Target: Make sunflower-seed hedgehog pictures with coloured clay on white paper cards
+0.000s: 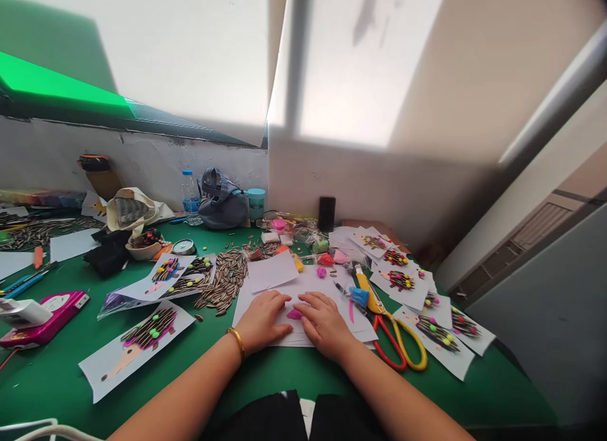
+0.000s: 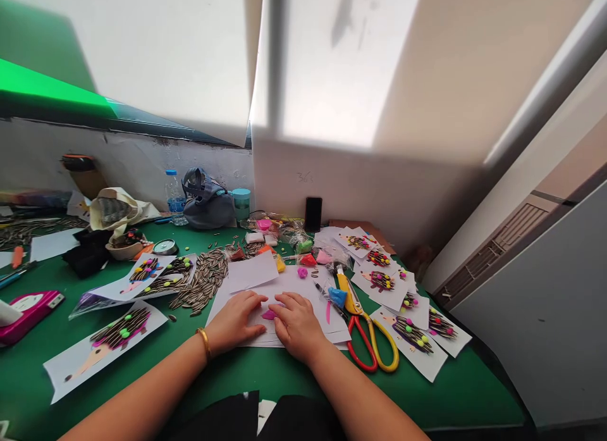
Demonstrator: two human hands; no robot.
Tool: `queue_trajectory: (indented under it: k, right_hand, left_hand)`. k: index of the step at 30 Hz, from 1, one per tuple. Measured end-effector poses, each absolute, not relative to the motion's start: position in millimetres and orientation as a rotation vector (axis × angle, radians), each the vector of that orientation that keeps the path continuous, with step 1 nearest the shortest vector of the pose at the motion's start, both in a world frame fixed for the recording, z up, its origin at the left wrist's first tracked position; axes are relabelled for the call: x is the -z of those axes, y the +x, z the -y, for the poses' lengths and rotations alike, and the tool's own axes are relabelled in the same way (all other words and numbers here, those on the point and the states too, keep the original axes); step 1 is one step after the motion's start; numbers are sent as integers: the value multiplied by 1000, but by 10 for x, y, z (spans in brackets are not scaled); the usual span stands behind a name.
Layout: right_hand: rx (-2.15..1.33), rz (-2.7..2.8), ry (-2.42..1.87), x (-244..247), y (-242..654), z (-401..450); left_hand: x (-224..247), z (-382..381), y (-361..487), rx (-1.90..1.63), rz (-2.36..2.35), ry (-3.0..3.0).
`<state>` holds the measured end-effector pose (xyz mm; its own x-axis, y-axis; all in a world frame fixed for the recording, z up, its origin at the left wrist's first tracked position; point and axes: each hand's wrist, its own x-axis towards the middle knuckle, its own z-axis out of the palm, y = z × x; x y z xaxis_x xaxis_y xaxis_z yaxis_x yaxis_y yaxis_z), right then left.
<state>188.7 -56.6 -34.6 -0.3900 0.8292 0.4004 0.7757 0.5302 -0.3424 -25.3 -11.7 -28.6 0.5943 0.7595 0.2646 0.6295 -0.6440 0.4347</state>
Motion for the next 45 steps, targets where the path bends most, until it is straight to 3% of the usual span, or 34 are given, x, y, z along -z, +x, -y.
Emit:
queue_trajectory:
  k: [17,33,45]
  right_hand:
    - [-227,2146,-1352,406,1938,510]
    - [-69,2479,-1300,368,1851,589]
    - [-243,2129,-1318,360,1929,533]
  left_hand:
    - [250,167,-350,-544,-974,2704]
    - [298,139,-382,-596,-1034,2568]
    - [237,159,-386,-502,-948,2663]
